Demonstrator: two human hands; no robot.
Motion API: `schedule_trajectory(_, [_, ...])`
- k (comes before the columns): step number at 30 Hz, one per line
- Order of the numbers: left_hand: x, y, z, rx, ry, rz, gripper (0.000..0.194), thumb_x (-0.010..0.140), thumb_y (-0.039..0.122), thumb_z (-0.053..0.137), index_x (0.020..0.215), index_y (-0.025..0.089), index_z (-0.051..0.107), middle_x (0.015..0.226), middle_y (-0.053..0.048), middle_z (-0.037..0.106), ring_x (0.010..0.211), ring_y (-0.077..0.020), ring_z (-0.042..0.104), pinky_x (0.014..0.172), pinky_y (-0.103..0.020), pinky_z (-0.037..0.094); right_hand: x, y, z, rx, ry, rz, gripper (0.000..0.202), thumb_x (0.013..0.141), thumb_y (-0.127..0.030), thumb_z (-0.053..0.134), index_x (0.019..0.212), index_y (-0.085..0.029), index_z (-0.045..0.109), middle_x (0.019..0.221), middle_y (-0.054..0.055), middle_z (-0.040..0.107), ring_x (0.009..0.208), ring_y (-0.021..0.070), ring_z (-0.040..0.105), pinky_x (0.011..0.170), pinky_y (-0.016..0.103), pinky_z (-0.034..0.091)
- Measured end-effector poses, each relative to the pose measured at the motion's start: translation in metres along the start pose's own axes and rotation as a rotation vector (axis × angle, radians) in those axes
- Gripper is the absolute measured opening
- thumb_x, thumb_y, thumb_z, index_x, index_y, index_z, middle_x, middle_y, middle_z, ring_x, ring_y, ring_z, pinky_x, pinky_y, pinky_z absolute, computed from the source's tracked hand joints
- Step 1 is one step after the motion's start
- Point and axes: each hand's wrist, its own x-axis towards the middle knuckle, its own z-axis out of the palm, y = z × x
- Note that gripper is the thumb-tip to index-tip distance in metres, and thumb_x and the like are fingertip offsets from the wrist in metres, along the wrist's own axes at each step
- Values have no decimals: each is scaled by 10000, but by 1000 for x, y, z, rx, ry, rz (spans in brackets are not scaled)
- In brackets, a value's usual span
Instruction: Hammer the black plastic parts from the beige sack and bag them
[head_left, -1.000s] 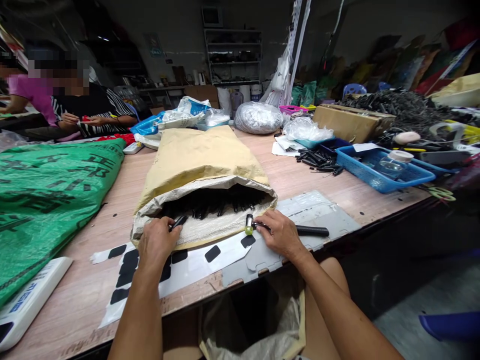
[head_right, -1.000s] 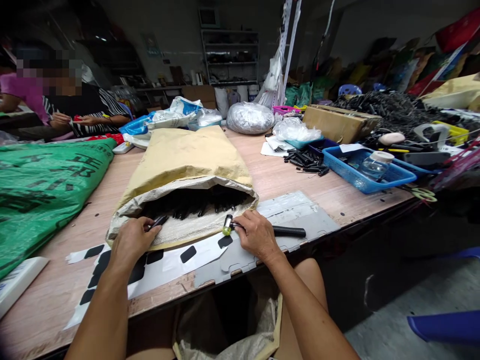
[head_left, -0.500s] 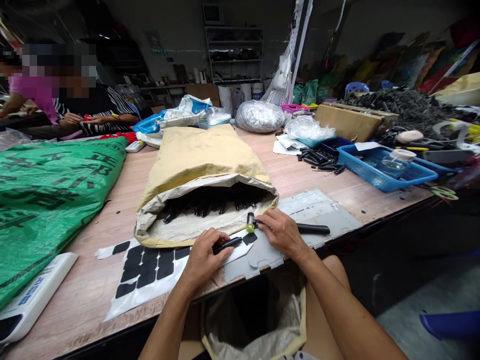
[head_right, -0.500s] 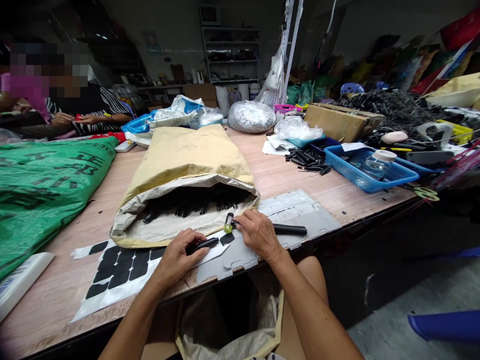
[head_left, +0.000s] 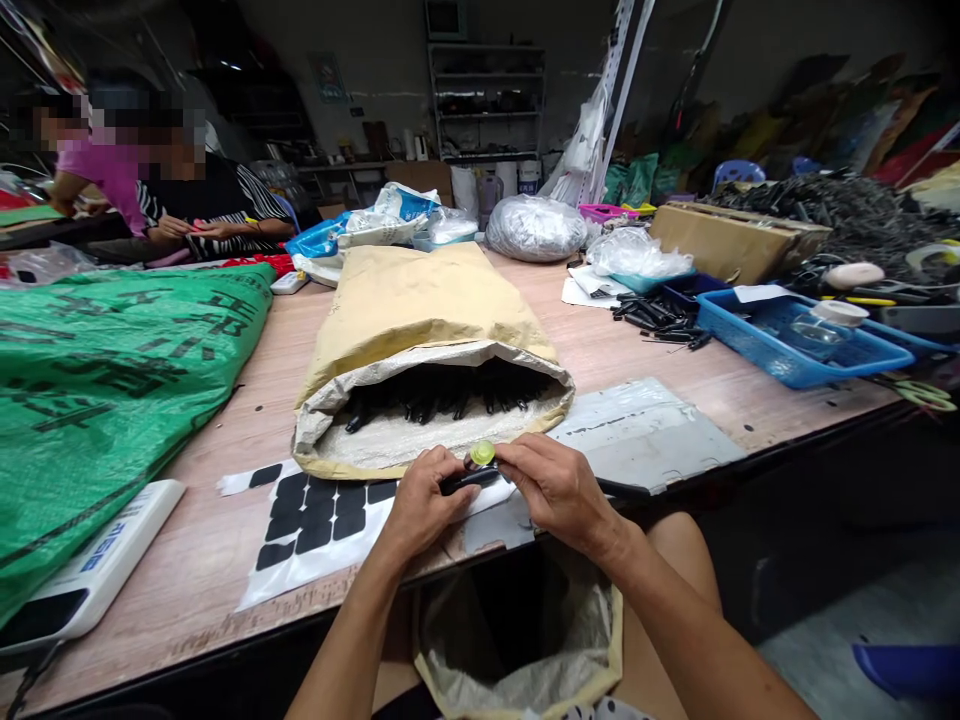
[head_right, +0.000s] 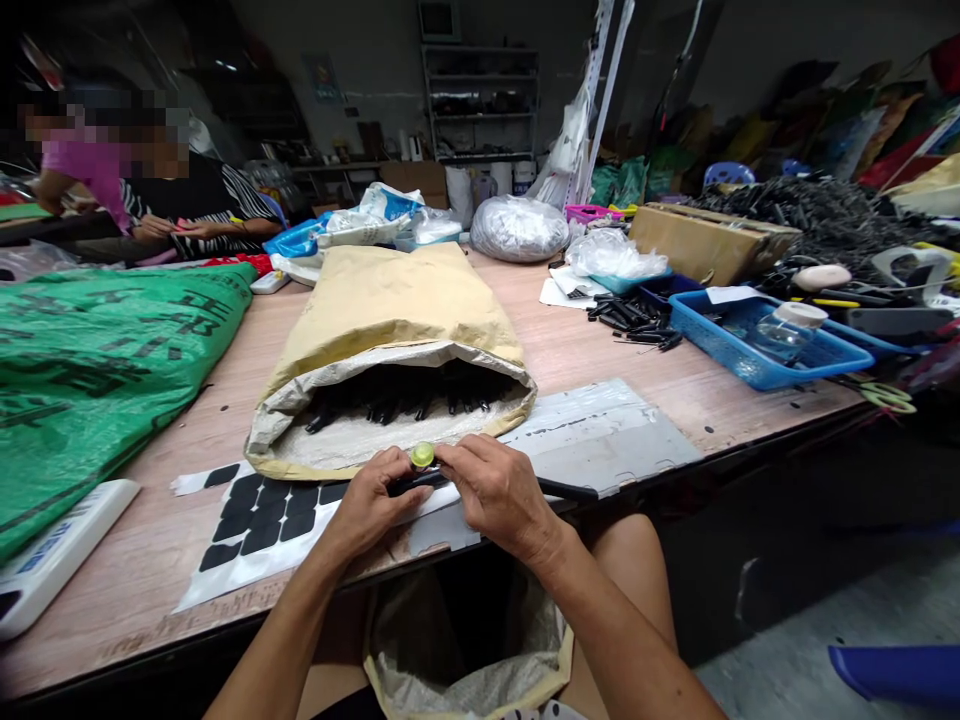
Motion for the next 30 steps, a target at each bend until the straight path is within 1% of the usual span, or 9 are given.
schedule_trajectory(3, [0,0,0,9,-3,-5,128,853,322,697,912,231,766,799,-10,568,842,-204,539,765,-321,403,-5,2,6,-77,-64,10,260,983,-132,520,1186,-212,662,957,57,691,916,195,643,814,303,523])
schedule_trajectory(5, [0,0,1,8,-5,-20,136,846,314,700,934,240,772,804,-12,579,852,-207,543,779,-326,409,-6,5,6,-115,-95,19,262,972,-129,530,1173,-222,671,952,53,688,917,199,641,812,302,520])
schedule_trajectory(10, [0,0,1,-16,2,-46,190,821,311,719,990,244,773,845,-20,613,891,-216,561,825,-342,421,-6,8,-5,-113,-2,92,252,992,-153,507,1179,-206,667,948,56,685,919,190,641,846,300,516])
schedule_trajectory(15, [0,0,1,-12,0,-66,187,820,314,709,981,241,770,848,-25,616,883,-220,565,825,-351,427,-12,14,-8,-113,-68,77,262,967,-138,538,1167,-233,678,981,44,703,930,185,652,839,292,520])
schedule_trajectory(20, [0,2,0,2,-11,-57,171,824,311,702,971,238,751,863,-22,623,903,-222,572,821,-349,425,-10,33,-12,-144,12,121,229,984,-190,546,1161,-236,685,1009,42,711,961,184,650,864,293,514])
schedule_trajectory(23, [0,3,-1,14,-16,-56,167,821,305,703,970,235,738,879,-19,628,909,-221,575,830,-351,427,-9,50,-15,-254,-6,124,219,962,-171,567,1117,-243,704,984,41,710,947,196,640,850,309,500])
schedule_trajectory(26, [1,2,-1,21,-20,-66,164,817,299,698,964,232,725,884,-18,625,905,-220,577,830,-351,434,-13,64,-12,-355,-43,125,214,924,-143,594,1069,-243,715,965,48,700,934,212,617,832,327,482])
schedule_trajectory(30, [0,4,-1,27,-13,-67,195,803,318,703,976,226,704,905,-24,631,911,-225,582,838,-356,447,-19,71,-6,-336,-19,162,213,924,-149,596,1082,-240,705,987,48,689,964,213,600,872,328,473])
